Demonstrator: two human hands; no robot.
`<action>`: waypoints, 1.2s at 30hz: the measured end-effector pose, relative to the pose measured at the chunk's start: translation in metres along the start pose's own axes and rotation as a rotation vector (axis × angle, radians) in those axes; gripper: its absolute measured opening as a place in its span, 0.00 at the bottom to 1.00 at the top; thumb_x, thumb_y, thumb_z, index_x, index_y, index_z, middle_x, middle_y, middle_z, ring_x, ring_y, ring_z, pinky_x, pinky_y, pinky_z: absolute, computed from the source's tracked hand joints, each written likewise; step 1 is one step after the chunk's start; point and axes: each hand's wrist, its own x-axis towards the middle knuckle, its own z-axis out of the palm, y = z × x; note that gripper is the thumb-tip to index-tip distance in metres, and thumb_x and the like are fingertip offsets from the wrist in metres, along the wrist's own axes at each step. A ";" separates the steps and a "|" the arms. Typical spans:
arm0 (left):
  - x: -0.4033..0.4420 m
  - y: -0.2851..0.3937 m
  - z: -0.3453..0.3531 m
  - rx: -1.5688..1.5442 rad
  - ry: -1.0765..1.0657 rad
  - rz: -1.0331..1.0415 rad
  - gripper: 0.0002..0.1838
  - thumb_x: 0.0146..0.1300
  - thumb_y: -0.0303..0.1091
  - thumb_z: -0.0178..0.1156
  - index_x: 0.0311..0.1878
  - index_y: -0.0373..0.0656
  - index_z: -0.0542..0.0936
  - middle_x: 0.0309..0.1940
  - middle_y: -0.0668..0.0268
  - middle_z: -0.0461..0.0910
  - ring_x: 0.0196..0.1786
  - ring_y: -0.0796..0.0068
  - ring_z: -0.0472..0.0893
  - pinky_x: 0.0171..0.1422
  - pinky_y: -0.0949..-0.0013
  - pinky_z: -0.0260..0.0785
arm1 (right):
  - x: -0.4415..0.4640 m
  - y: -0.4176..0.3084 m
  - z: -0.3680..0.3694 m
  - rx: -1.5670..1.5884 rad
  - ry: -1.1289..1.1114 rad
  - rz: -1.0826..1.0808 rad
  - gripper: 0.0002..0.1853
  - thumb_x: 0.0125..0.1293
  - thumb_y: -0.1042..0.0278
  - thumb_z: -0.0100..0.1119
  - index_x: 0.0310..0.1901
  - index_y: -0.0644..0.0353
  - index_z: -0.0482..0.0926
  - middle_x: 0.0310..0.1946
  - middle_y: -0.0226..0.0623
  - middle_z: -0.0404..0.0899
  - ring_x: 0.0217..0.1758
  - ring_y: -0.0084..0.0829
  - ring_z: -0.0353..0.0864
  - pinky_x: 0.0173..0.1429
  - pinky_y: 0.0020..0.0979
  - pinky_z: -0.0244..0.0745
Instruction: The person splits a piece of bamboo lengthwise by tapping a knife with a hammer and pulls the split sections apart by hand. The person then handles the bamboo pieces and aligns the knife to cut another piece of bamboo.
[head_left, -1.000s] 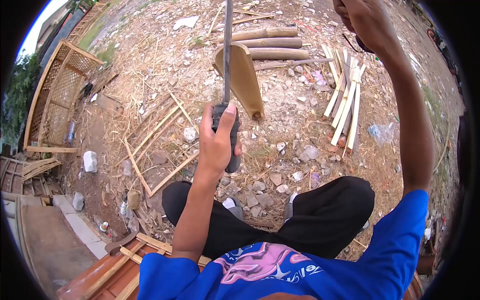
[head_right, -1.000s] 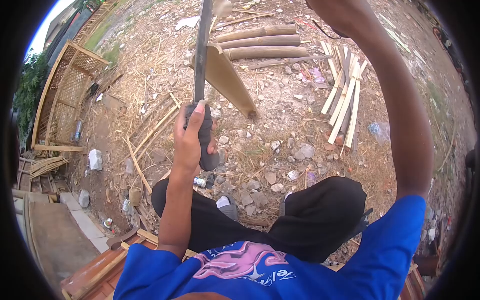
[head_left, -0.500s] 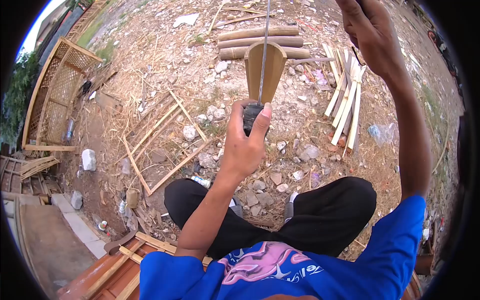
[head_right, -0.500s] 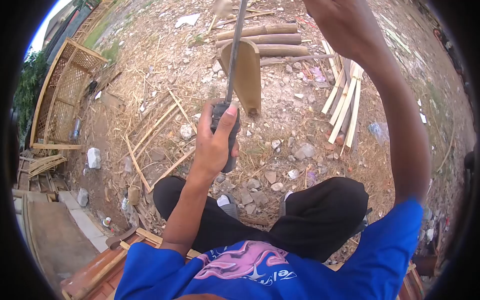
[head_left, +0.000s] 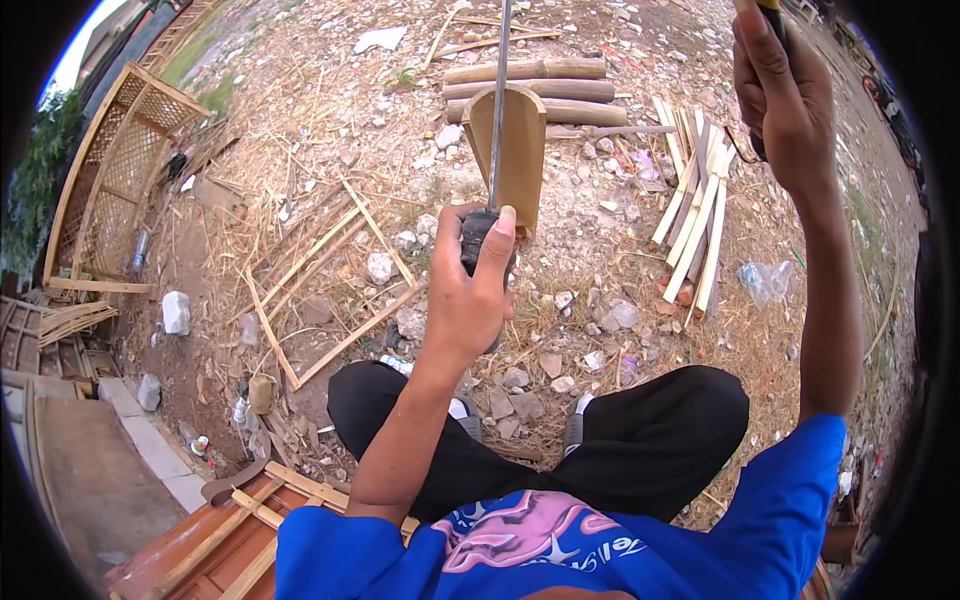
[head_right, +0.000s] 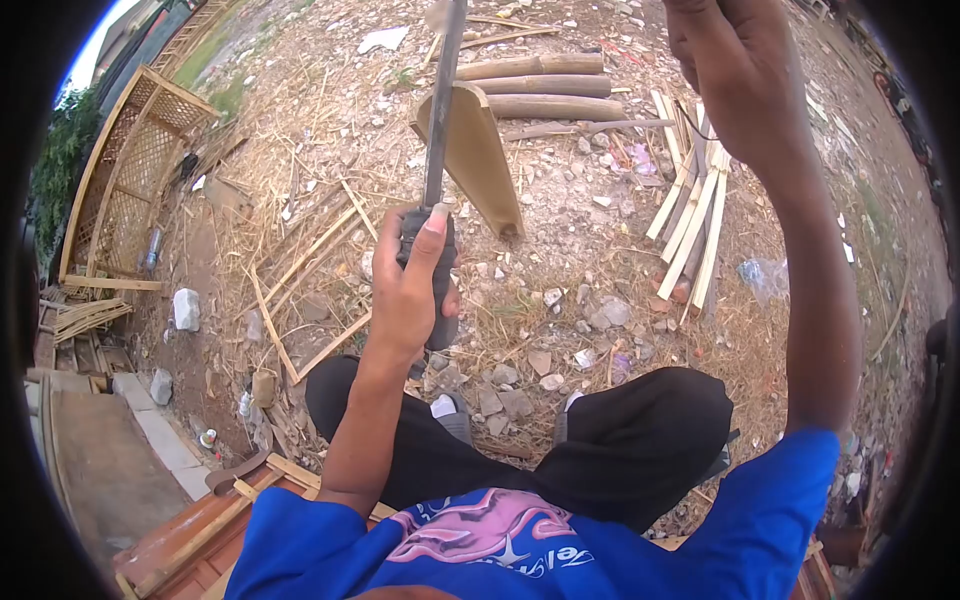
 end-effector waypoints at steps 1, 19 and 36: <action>-0.001 0.000 -0.001 -0.011 -0.013 0.002 0.19 0.74 0.49 0.57 0.51 0.41 0.71 0.28 0.67 0.73 0.16 0.84 0.68 0.17 0.78 0.62 | -0.009 0.009 0.009 -0.142 -0.062 0.075 0.25 0.78 0.42 0.47 0.37 0.58 0.79 0.16 0.20 0.61 0.17 0.14 0.56 0.21 0.24 0.52; 0.008 -0.003 -0.013 -0.042 -0.002 -0.028 0.18 0.74 0.48 0.58 0.49 0.44 0.69 0.27 0.65 0.73 0.14 0.82 0.69 0.15 0.76 0.65 | -0.026 0.008 0.047 -0.554 -0.359 0.387 0.24 0.78 0.45 0.47 0.50 0.58 0.83 0.20 0.35 0.73 0.23 0.27 0.69 0.30 0.36 0.62; 0.012 -0.006 -0.016 -0.048 0.002 -0.012 0.19 0.73 0.49 0.59 0.49 0.43 0.70 0.28 0.66 0.74 0.16 0.83 0.68 0.18 0.77 0.63 | -0.022 0.040 0.048 -0.537 -0.237 0.362 0.32 0.76 0.36 0.46 0.39 0.63 0.80 0.21 0.33 0.72 0.24 0.27 0.68 0.30 0.36 0.62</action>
